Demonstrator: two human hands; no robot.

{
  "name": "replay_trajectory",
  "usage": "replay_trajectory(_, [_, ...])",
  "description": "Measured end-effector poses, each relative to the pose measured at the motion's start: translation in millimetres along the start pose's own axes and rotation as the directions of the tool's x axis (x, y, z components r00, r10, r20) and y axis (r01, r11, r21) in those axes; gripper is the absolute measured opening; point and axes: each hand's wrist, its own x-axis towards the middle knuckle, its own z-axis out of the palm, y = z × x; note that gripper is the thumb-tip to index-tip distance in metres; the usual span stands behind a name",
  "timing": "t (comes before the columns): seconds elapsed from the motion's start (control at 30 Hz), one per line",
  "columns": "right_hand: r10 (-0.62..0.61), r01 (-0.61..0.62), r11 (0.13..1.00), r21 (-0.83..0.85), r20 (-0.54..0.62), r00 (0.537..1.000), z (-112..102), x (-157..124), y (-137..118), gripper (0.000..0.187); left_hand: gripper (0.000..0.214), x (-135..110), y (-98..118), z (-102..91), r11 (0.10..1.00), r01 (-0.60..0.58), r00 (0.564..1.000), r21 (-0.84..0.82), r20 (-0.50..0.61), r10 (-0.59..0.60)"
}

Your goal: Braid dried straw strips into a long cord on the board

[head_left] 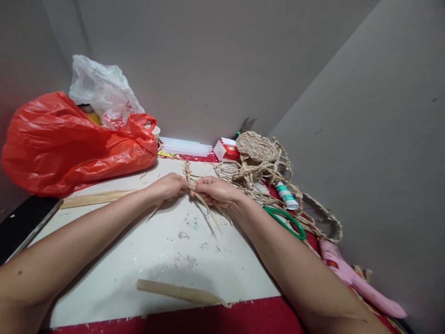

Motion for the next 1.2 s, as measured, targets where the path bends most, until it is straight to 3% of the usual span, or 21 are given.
replay_trajectory(0.1, [-0.087, 0.072, 0.950, -0.302, -0.038, 0.995, 0, -1, 1, 0.025, 0.017, 1, -2, -2.1, 0.994, 0.020, 1.000, 0.109, 0.000, -0.020])
replay_trajectory(0.23, [-0.194, 0.090, 0.777, -0.623, -0.102, 0.976, 4, -4, -1, 0.022, 0.021, 2, -3, -2.1, 0.990, 0.048, 0.997, 0.130, 0.048, -0.055])
replay_trajectory(0.37, [-0.293, 0.095, 0.589, -0.802, -0.103, 0.951, 9, -7, -4, 0.022, 0.023, 1, -2, 0.7, 0.994, 0.097, 0.992, 0.049, 0.079, -0.101])
replay_trajectory(0.53, [-0.289, 0.053, 0.434, -0.899, -0.084, 0.954, 8, -12, -10, 0.022, 0.022, 2, -5, 5.0, 0.993, 0.077, 0.997, 0.093, -0.011, -0.076])
replay_trajectory(0.6, [-0.283, 0.031, 0.414, -0.910, -0.096, 0.954, 9, -15, -15, 0.021, 0.022, 2, -6, 5.9, 0.992, 0.060, 0.998, 0.109, -0.029, -0.057])
replay_trajectory(0.67, [-0.279, 0.034, 0.459, -0.888, -0.108, 0.954, 12, -18, -19, 0.021, 0.022, 3, -8, 6.2, 0.993, 0.049, 0.998, 0.107, -0.041, -0.045])
replay_trajectory(0.8, [-0.110, -0.020, 0.727, -0.686, -0.145, 0.983, 27, -21, -20, 0.019, 0.020, 2, -8, 6.0, 0.998, 0.043, 0.998, 0.055, -0.048, -0.040])
replay_trajectory(0.87, [-0.051, -0.061, 0.774, -0.630, -0.158, 0.986, 36, -21, -17, 0.020, 0.022, 1, -8, 6.1, 0.999, 0.042, 0.998, 0.014, -0.040, -0.041])
replay_trajectory(0.93, [-0.099, -0.053, 0.718, -0.694, -0.177, 0.979, 42, -20, -13, 0.023, 0.025, 0, -7, 6.8, 0.998, 0.054, 0.998, -0.036, -0.029, -0.055])
replay_trajectory(1.1, [-0.311, -0.077, 0.410, -0.909, -0.218, 0.925, 50, -21, -10, 0.024, 0.029, -2, -5, 9.9, 0.989, 0.049, 0.999, -0.141, -0.011, -0.051])
replay_trajectory(1.17, [-0.260, 0.001, 0.401, -0.916, -0.112, 0.959, 50, -27, -15, 0.024, 0.030, -2, -6, 9.8, 0.984, 0.017, 1.000, -0.176, 0.004, -0.016])
replay_trajectory(1.2, [-0.207, 0.063, 0.441, -0.895, -0.033, 0.978, 49, -31, -19, 0.025, 0.030, -1, -7, 9.3, 0.981, 0.008, 1.000, -0.195, 0.018, -0.005])
